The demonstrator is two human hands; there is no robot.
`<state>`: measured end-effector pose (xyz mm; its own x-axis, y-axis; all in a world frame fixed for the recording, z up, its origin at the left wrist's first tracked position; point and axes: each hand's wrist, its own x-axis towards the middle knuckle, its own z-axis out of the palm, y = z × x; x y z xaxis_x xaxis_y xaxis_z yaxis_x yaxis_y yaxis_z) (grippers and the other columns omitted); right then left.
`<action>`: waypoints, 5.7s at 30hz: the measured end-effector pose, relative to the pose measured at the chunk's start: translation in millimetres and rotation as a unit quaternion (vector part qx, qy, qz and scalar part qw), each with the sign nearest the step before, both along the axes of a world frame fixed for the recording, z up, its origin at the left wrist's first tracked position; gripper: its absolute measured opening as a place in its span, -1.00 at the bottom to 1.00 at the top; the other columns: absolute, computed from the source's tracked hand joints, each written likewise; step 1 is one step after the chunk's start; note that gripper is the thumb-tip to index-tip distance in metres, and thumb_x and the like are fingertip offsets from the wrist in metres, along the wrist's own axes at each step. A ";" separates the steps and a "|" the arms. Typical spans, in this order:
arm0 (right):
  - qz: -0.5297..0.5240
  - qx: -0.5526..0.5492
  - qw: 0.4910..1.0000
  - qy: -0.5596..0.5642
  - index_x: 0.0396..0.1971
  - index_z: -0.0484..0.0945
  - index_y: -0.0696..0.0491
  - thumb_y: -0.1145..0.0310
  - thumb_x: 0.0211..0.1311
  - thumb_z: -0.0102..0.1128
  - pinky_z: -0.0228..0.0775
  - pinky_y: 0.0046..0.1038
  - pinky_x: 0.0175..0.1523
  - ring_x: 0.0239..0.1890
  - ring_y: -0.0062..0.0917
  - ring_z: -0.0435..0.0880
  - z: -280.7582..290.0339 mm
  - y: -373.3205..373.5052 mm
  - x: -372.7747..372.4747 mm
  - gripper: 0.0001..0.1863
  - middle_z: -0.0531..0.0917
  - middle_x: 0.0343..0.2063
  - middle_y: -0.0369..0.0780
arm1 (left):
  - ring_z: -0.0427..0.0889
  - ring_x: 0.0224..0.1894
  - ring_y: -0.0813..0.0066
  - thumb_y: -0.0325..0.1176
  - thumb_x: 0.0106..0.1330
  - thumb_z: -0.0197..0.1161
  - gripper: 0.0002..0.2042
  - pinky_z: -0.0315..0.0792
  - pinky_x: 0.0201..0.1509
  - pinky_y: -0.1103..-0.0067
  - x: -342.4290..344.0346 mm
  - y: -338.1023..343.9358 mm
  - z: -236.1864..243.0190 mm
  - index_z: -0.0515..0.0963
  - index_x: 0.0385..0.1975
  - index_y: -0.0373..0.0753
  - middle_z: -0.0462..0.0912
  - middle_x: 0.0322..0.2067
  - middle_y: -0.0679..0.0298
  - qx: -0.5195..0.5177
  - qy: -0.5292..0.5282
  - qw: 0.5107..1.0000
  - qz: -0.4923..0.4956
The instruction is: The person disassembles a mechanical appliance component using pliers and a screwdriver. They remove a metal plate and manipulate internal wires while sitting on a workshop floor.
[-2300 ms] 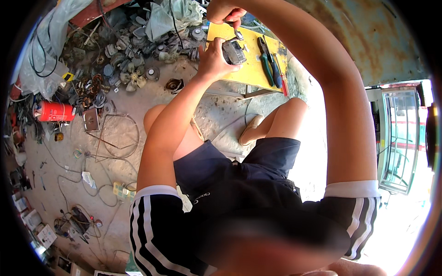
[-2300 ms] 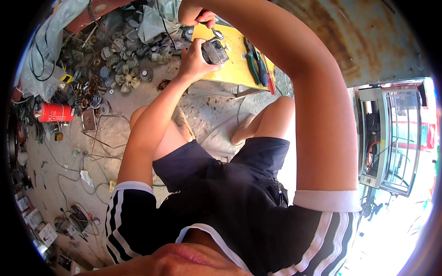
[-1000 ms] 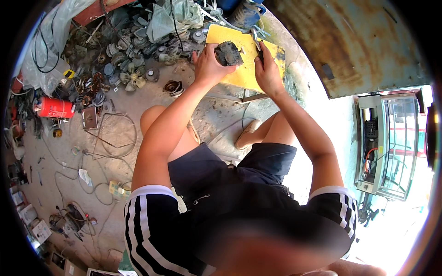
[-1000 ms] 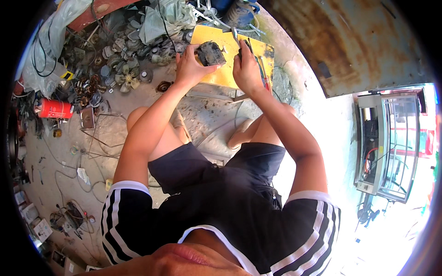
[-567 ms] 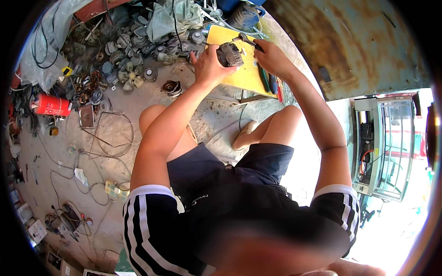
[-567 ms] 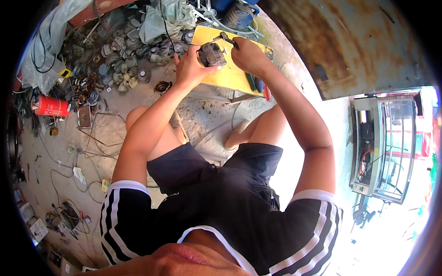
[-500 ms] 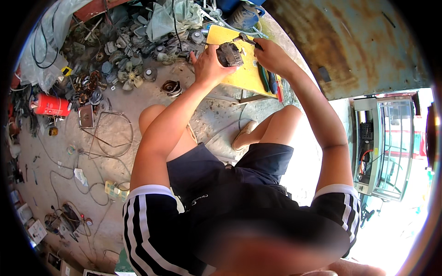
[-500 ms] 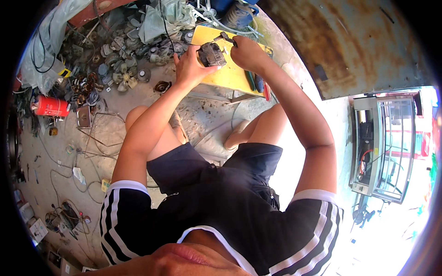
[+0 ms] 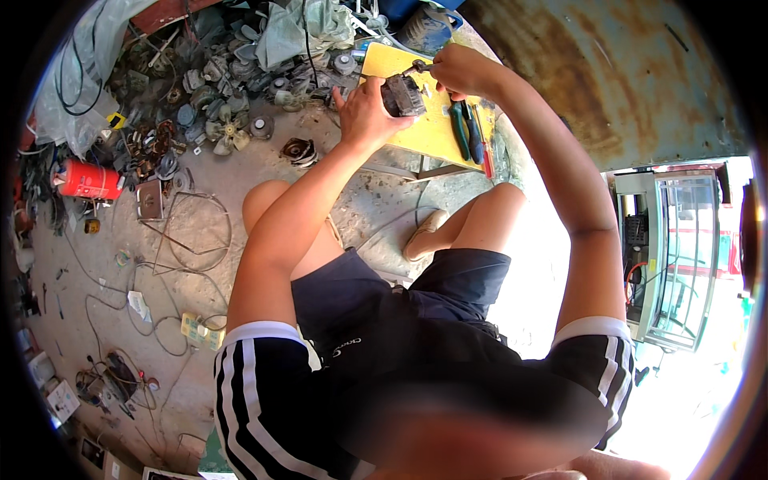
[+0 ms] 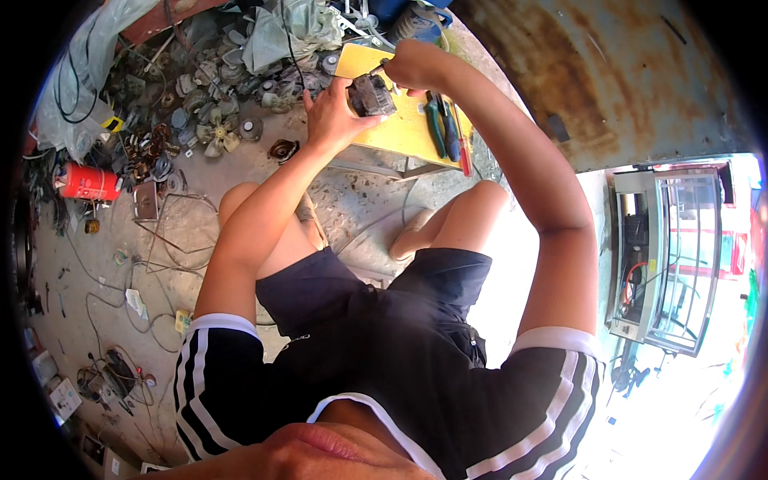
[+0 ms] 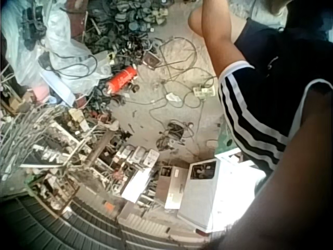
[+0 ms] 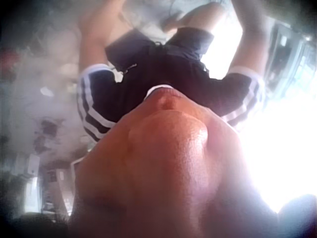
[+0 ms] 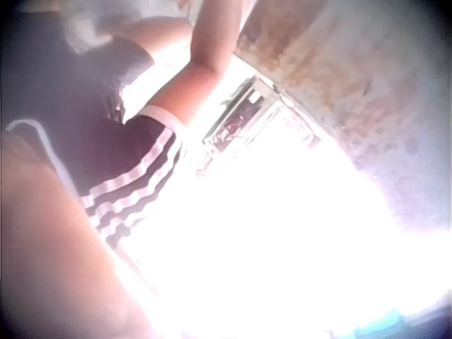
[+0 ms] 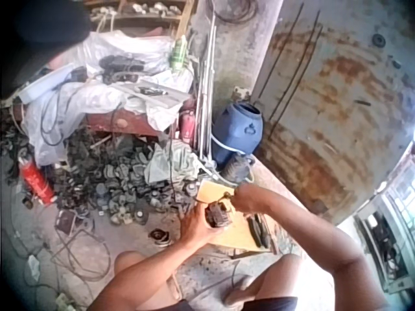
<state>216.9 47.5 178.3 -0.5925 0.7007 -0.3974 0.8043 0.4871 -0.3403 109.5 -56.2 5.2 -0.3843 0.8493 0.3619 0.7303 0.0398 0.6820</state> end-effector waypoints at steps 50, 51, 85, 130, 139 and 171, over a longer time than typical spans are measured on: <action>-0.085 0.147 0.907 0.386 0.34 0.20 0.00 0.59 0.31 -0.01 0.34 -0.36 0.15 0.05 -0.32 0.55 -163.8 -43.3 68.3 -0.41 0.53 0.04 -0.02 | 0.51 0.07 0.17 0.19 -0.23 0.52 -0.19 -0.17 0.36 -0.15 -4.2 0.2 2.9 0.41 -0.03 -0.23 0.63 -0.17 0.15 0.019 0.073 0.997 0.027; -0.089 0.155 0.901 0.395 0.35 0.20 0.01 0.58 0.32 -0.01 0.34 -0.38 0.14 0.03 -0.33 0.55 -168.5 -41.7 70.3 -0.41 0.54 0.03 -0.04 | 0.51 0.07 0.17 0.19 -0.23 0.52 -0.19 -0.16 0.36 -0.16 -2.7 -0.3 4.0 0.41 -0.03 -0.22 0.63 -0.16 0.15 0.021 0.072 0.997 0.023; -0.100 0.031 0.984 0.146 0.08 0.40 0.27 0.13 0.28 -0.01 0.40 -0.16 0.01 -0.13 -0.01 0.63 -28.7 -114.7 71.2 -0.46 0.64 -0.28 0.13 | 0.52 0.05 0.11 0.18 -0.23 0.52 -0.16 -0.13 0.34 -0.16 -5.4 4.2 -4.7 0.39 0.01 -0.23 0.63 -0.16 0.12 0.028 0.058 0.998 0.002; -0.205 -0.355 0.911 0.038 -0.31 0.44 0.12 0.36 0.38 -0.04 0.27 -0.81 -0.69 -0.70 -0.86 0.38 -1.9 20.5 42.6 -0.85 0.61 -0.40 -0.28 | 0.46 0.13 0.05 0.22 -0.19 0.50 -0.04 0.31 0.26 0.27 -33.3 47.6 0.1 0.34 0.21 -0.24 0.47 0.03 0.00 -0.022 0.030 0.995 -0.089; -0.250 -0.394 0.877 0.116 -0.39 0.40 0.07 0.32 0.43 -0.09 0.25 -0.74 -0.63 -0.62 -0.81 0.37 -37.9 -36.7 85.2 -0.81 0.50 -0.50 -0.38 | 0.54 0.06 0.18 0.08 -0.23 0.54 -0.15 -0.11 0.37 -0.12 -4.4 14.1 11.4 0.31 0.08 -0.17 0.57 -0.05 0.11 0.000 0.133 0.986 -0.103; -0.280 -0.341 0.841 0.313 -0.02 0.51 0.11 0.43 0.27 -0.10 0.20 -0.57 -0.59 -0.57 -0.69 0.33 -140.7 -69.0 102.7 -0.68 0.39 -0.55 -0.36 | 0.22 0.28 0.07 0.09 -0.01 0.47 -0.23 0.09 0.27 0.11 -6.5 17.1 -2.4 0.31 0.23 0.03 0.26 0.23 0.16 0.197 0.180 0.953 -0.140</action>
<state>319.7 -21.5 37.6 -0.4888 0.6746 -0.5532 0.4023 -0.3884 -0.8290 103.1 -39.2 2.8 0.0475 0.6714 0.7395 0.8644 -0.3987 0.3065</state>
